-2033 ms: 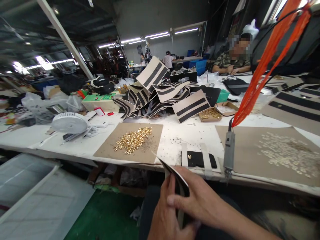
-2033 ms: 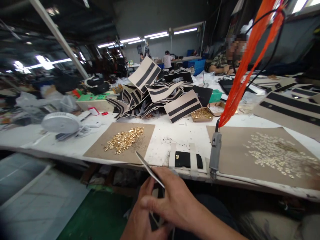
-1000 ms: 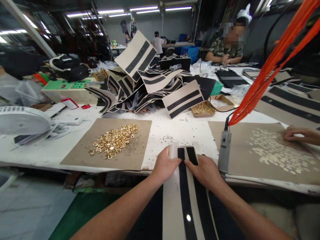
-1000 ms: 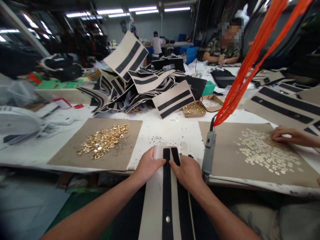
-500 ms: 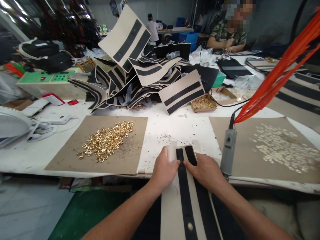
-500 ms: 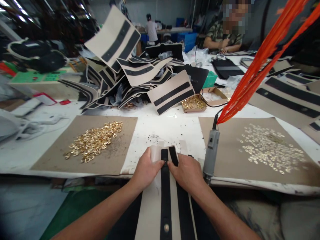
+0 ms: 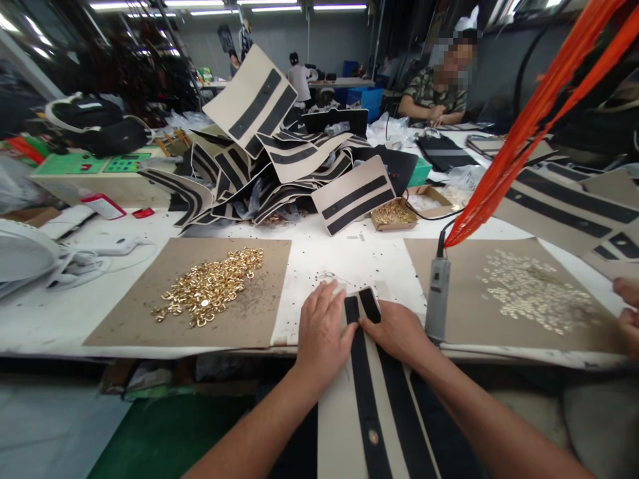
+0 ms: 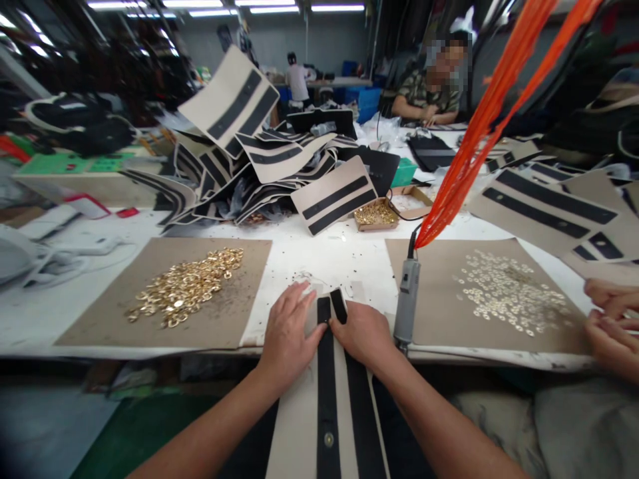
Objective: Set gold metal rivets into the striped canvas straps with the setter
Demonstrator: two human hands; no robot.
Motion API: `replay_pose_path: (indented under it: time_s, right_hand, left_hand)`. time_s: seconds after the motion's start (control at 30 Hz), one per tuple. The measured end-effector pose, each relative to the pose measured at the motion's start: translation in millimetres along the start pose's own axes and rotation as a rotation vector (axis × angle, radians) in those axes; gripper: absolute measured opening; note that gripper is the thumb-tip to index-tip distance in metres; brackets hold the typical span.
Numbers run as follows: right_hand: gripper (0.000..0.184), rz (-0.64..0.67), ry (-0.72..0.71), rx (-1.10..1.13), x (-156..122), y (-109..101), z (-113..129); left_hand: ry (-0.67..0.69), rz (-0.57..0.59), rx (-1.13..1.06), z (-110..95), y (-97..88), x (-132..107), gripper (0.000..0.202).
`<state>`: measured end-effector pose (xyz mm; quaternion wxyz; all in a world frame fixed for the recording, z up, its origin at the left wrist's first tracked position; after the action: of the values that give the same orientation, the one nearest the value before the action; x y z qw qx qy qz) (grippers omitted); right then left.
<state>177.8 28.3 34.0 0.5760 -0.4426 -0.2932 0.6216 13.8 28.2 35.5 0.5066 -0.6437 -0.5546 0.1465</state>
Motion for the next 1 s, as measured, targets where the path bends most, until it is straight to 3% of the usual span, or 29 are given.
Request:
replay_pose_path:
  time_s: [0.07,0.23,0.53,1.0]
  right_hand:
    - [0.026,-0.003,-0.007,0.012,0,0,0]
    - [0.025,-0.004,-0.015,0.05,1,2,-1]
    - [0.017,0.026,0.005,0.129,4,6,-6]
    - [0.011,0.072,0.056,0.148,8,8,-10]
  left_hand:
    - [0.082,0.06,-0.023,-4,2.5,-5,0.046]
    - [-0.003,0.021,-0.154,3,11.4,-8,0.037]
    - [-0.013,-0.019,-0.219,15,18.9,-10,0.033]
    - [-0.041,0.057,-0.224,17,21.7,-2,0.032]
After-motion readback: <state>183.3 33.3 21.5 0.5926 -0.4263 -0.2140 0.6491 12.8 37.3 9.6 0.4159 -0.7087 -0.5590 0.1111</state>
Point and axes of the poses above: each hand's wrist, its own x-axis towards the middle knuckle, its own y-axis out of the palm, z = x × y, the point moved 4 cm from there along x, towards the middle knuckle, and after that the axes turned 4 degrees about x, right-handed, at the moved point
